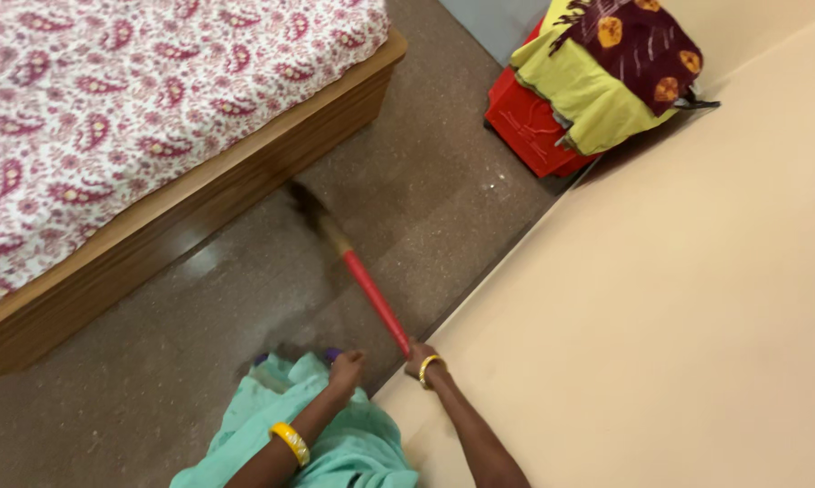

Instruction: The person sweeps the floor of a bedroom and an adjacent hallway using a broom. They move around furniture such as a bed, a storage box, and a nightstand, sweeping along walls and under the bed. The person briefly lifts a doormat to sweep underneath it before returning to the bedroom to continue sweeping.

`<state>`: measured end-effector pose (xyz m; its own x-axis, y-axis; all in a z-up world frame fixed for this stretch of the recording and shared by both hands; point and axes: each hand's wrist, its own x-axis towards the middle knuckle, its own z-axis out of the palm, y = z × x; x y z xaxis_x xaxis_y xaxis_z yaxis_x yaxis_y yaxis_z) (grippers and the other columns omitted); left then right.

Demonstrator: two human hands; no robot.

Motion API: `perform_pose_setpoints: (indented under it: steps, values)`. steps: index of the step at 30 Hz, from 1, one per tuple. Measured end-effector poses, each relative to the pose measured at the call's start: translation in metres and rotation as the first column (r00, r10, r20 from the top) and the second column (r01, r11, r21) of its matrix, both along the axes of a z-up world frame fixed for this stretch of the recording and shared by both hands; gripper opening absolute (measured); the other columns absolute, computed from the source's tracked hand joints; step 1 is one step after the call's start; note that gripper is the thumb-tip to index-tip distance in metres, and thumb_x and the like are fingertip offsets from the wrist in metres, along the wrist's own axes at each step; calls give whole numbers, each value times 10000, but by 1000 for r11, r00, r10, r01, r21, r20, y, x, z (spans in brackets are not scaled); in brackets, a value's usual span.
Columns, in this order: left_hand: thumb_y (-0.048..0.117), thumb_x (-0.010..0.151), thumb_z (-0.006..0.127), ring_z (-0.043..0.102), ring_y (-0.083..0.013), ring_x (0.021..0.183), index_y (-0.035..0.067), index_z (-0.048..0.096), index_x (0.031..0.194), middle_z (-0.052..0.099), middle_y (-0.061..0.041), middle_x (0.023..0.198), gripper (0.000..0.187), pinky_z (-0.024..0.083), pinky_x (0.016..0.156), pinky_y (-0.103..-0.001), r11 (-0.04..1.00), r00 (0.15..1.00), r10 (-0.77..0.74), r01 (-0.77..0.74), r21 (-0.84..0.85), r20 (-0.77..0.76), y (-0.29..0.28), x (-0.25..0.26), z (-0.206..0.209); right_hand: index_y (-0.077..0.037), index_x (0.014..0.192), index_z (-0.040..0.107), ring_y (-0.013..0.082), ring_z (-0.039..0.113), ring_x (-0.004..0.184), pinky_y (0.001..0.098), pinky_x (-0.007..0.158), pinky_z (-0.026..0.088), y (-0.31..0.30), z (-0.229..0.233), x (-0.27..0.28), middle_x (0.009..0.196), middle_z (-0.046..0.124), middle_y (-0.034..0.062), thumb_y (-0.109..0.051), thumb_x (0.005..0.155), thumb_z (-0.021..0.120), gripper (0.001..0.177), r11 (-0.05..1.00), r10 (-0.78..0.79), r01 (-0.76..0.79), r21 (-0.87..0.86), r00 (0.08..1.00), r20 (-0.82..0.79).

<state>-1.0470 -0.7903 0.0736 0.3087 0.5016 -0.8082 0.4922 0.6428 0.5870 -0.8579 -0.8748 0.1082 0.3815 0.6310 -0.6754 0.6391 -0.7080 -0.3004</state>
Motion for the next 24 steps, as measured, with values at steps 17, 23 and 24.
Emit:
perform_pose_setpoints:
  steps: [17, 23, 24]
  values:
    - [328, 967, 631, 618, -138, 673, 157, 741, 1173, 697, -39, 864, 289, 367, 420, -314, 996, 990, -67, 74, -54, 121, 61, -178, -15, -58, 1049, 702, 389, 713, 925, 498, 787, 558, 70, -29, -206, 945, 721, 228, -264, 814, 644, 318, 957, -260, 281, 66, 940, -221]
    - [303, 960, 649, 702, -150, 775, 143, 718, 1208, 742, -43, 1017, 303, 422, 500, -342, 980, 963, -169, 186, -66, 209, 53, -278, -17, -86, 1042, 709, 401, 696, 964, 490, 831, 557, 4, -12, -312, 964, 717, 232, -154, 781, 676, 271, 947, -310, 309, 91, 951, -1]
    - [303, 963, 653, 705, -159, 785, 136, 718, 1215, 745, -53, 1039, 309, 430, 514, -346, 977, 948, -183, 204, -59, 259, 53, -279, -15, -92, 1051, 713, 404, 691, 973, 494, 836, 553, 0, -6, -323, 975, 715, 232, -153, 807, 660, 257, 930, -363, 360, 75, 932, 26]
